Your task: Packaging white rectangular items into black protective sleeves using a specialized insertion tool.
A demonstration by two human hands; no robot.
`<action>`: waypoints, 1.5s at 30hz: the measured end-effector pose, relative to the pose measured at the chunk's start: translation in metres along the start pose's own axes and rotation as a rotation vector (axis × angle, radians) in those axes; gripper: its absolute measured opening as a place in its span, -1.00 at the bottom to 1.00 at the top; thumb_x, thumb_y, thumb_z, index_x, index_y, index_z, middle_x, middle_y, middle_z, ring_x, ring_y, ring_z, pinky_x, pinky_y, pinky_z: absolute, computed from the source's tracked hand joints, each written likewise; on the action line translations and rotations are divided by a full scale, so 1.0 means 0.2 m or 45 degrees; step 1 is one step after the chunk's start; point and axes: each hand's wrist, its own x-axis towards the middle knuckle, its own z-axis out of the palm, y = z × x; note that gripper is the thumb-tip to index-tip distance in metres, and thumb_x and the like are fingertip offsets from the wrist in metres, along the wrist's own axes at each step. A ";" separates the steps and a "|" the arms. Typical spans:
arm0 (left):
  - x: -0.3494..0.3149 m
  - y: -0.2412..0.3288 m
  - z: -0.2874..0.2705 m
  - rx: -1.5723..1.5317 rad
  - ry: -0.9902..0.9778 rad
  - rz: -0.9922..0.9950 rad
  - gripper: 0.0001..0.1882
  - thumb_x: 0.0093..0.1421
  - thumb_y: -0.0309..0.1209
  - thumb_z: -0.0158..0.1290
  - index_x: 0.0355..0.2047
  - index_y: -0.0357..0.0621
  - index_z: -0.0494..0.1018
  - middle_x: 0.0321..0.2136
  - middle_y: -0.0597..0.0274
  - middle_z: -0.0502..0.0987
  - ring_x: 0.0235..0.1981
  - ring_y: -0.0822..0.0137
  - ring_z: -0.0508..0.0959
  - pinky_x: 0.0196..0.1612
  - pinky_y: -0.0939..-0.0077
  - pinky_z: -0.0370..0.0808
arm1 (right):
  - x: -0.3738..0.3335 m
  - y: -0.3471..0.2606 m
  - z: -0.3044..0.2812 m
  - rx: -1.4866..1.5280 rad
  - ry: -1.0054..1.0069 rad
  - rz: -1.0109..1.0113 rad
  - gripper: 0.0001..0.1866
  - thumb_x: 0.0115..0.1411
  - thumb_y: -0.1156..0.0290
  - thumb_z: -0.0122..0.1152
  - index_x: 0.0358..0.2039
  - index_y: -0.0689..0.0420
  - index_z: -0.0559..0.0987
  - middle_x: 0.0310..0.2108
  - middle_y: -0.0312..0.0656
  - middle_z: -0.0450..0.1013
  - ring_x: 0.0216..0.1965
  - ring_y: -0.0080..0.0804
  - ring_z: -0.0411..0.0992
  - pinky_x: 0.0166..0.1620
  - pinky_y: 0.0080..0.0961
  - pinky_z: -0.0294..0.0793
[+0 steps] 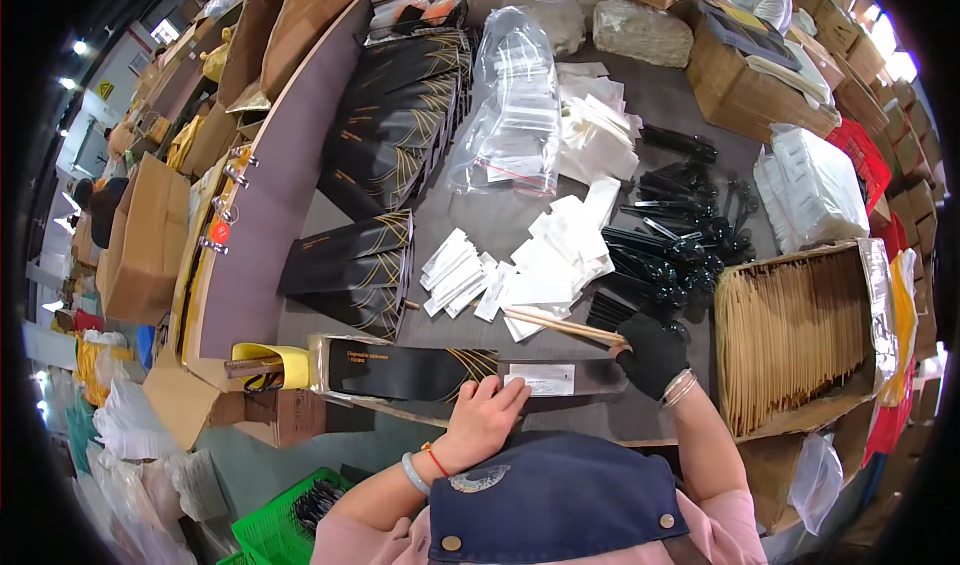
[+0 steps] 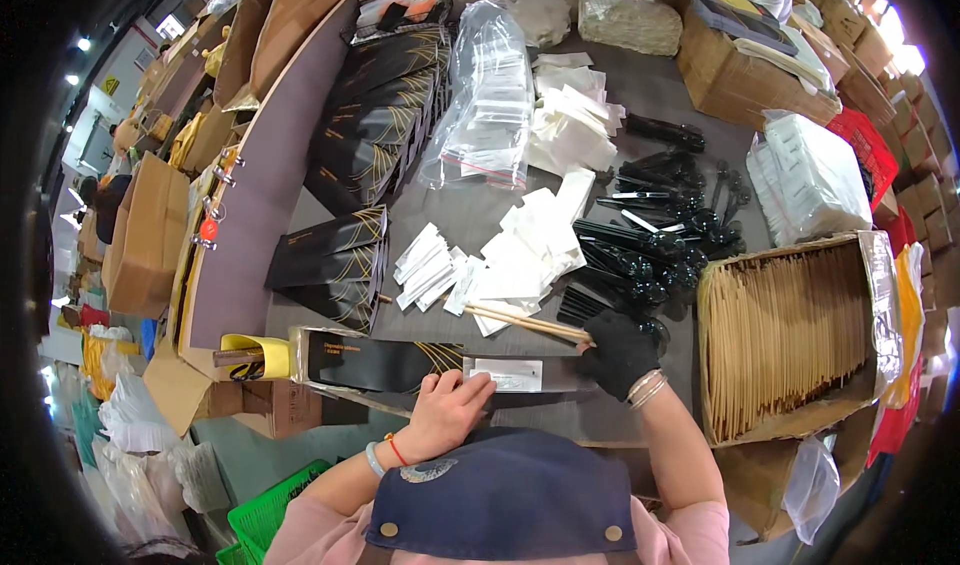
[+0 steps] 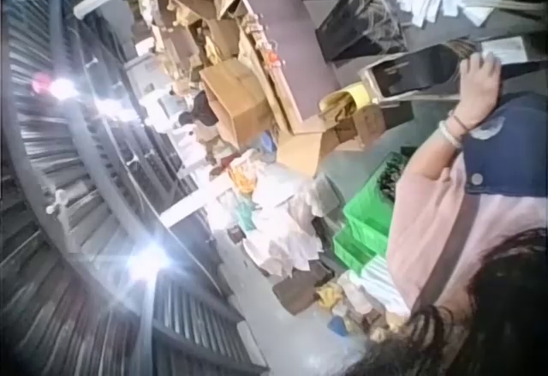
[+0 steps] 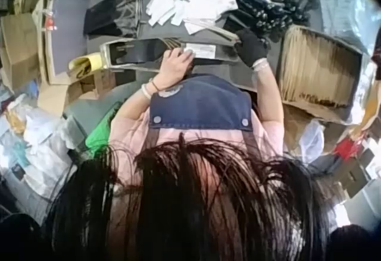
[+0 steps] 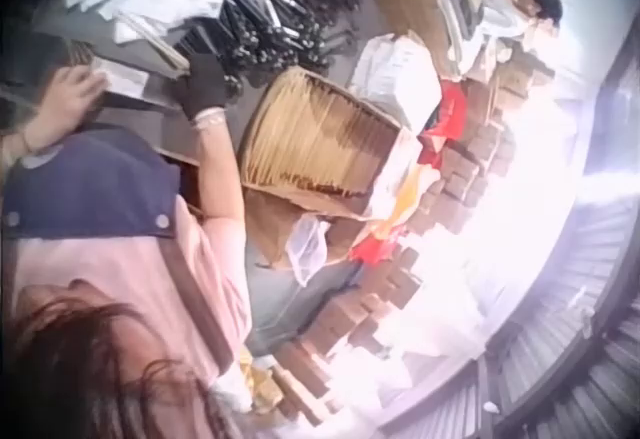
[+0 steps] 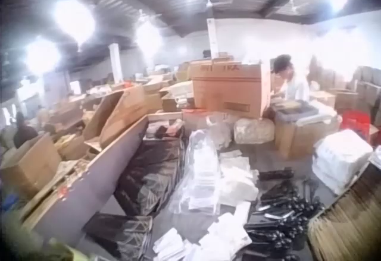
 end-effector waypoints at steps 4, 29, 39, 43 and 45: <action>0.00 -0.06 -0.04 -0.172 0.080 -0.094 -0.37 -0.11 -0.26 0.29 0.03 -0.06 0.42 0.04 0.34 0.40 -0.04 0.20 0.35 -0.02 0.25 0.25 | -0.01 0.01 0.06 0.237 -0.328 0.078 -0.78 0.13 0.25 0.19 -0.38 0.15 0.57 -0.47 -0.03 0.49 -0.34 -0.03 0.48 -0.27 -0.20 0.44; 0.06 -0.22 -0.02 -0.393 0.062 -0.197 -0.22 -0.25 -0.22 0.39 0.02 -0.22 0.41 0.05 0.15 0.39 0.06 0.06 0.31 0.20 0.08 0.19 | -0.19 0.09 0.16 -0.141 -0.055 -0.354 -0.61 0.05 0.42 0.26 -0.06 -0.13 0.57 -0.51 -0.12 0.48 -0.49 -0.16 0.42 -0.40 -0.24 0.38; 0.15 -0.10 0.01 -0.327 0.008 -0.120 -0.17 -0.30 -0.36 0.40 0.07 -0.19 0.36 0.05 0.17 0.35 0.05 0.07 0.32 0.13 0.15 0.27 | -0.19 -0.02 0.29 0.370 0.028 -0.011 -0.86 0.01 0.48 0.32 -0.36 0.11 0.62 -0.41 -0.12 0.52 -0.33 -0.16 0.47 -0.24 -0.36 0.48; 0.21 -0.09 0.04 -0.267 0.057 -0.048 -0.26 -0.22 -0.33 0.35 0.06 -0.09 0.40 -0.01 0.17 0.37 -0.02 0.09 0.34 0.05 0.17 0.30 | -0.07 -0.30 0.39 0.719 -0.041 0.012 -0.70 -0.02 0.28 0.37 -0.33 0.14 0.52 -0.26 -0.03 0.45 -0.25 0.00 0.42 -0.18 -0.28 0.44; 0.23 -0.12 0.03 -0.246 0.137 -0.004 -0.30 -0.21 -0.33 0.33 0.04 -0.03 0.42 -0.06 0.17 0.38 -0.06 0.10 0.35 0.01 0.19 0.31 | -0.11 -0.27 0.40 0.571 0.021 0.052 -0.51 -0.11 0.21 0.46 -0.17 0.08 0.49 -0.23 -0.11 0.45 -0.22 -0.08 0.42 -0.09 -0.31 0.41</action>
